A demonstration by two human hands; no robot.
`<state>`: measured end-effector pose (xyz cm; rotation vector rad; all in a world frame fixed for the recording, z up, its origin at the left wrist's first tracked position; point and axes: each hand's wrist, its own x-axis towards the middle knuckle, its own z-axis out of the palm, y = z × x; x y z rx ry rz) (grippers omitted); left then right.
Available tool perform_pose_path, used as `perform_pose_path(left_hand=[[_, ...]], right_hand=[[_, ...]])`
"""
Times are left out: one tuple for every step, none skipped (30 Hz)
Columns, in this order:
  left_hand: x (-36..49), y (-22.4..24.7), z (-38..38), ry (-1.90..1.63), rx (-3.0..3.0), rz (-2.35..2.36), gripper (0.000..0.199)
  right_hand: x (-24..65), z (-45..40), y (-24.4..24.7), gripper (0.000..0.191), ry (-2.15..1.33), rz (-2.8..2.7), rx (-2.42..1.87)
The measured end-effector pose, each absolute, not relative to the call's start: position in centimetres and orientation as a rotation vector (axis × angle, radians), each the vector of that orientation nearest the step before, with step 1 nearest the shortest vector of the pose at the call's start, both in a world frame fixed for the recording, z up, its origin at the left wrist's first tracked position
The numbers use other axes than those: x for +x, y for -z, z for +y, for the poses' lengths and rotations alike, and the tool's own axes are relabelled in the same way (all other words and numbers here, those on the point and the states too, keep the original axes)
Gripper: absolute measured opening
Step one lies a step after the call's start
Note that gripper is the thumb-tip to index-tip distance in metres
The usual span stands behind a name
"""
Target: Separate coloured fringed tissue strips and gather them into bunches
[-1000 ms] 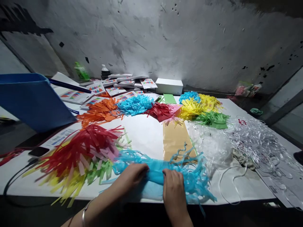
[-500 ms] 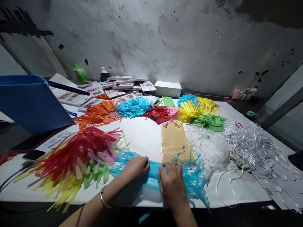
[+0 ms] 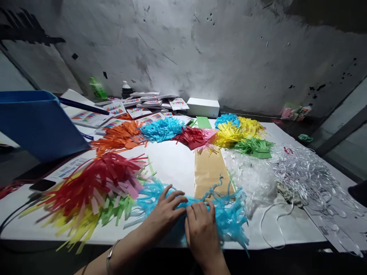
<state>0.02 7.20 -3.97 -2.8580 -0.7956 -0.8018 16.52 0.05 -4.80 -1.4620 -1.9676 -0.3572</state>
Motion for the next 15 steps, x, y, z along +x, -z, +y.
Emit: perform_pose_path(left_hand=[[0.0,4.5,7.2,0.829,-2.865,-0.733,0.007],[-0.2,4.8,7.1,0.838,-2.878,-0.699,0.010],[-0.4,5.1,7.1,0.842,-2.891,-0.689,0.013],[-0.7,5.3,7.0,0.846,-2.899,-0.687,0.016],[-1.1,5.5,6.9,0.848,-2.906,-0.689,0.017],[-1.5,5.7,6.7,0.850,-2.911,-0.694,0.017],[-1.8,5.9,6.6,0.848,-2.920,-0.703,0.016],[-2.1,6.1,6.5,0.847,-2.935,-0.714,0.015],[-2.3,6.2,6.4,0.843,-2.956,-0.728,0.013],[-2.4,6.3,6.3,0.830,-2.983,-0.753,0.011],[-2.4,6.3,6.2,0.801,-3.012,-0.803,0.011],[-2.3,6.2,6.2,0.753,-3.040,-0.882,0.011],[-2.0,5.9,6.1,0.673,-3.060,-1.003,0.012],[-1.7,5.4,6.2,0.577,-3.061,-1.152,0.013],[-1.3,4.9,6.2,0.475,-3.044,-1.304,0.015]], right_hand=[[16.4,-0.1,4.8,0.020,0.373,-1.993,-1.436],[16.4,-0.2,4.9,0.024,0.392,-2.012,-1.413],[16.5,-0.4,5.0,0.028,0.408,-2.024,-1.393],[16.7,-0.5,5.3,0.032,0.416,-2.031,-1.375],[16.9,-0.8,5.5,0.035,0.418,-2.037,-1.361],[17.2,-1.0,5.8,0.036,0.417,-2.039,-1.350],[17.4,-1.2,6.1,0.036,0.413,-2.034,-1.347],[17.7,-1.4,6.3,0.036,0.410,-2.021,-1.355],[17.9,-1.6,6.4,0.035,0.406,-1.998,-1.378],[18.2,-1.8,6.5,0.034,0.396,-1.967,-1.412],[18.4,-1.8,6.6,0.032,0.371,-1.936,-1.453],[18.6,-1.8,6.6,0.029,0.330,-1.913,-1.498],[18.8,-1.8,6.6,0.027,0.279,-1.899,-1.543],[19.0,-1.7,6.5,0.025,0.227,-1.896,-1.592],[19.1,-1.5,6.5,0.023,0.188,-1.900,-1.641]])
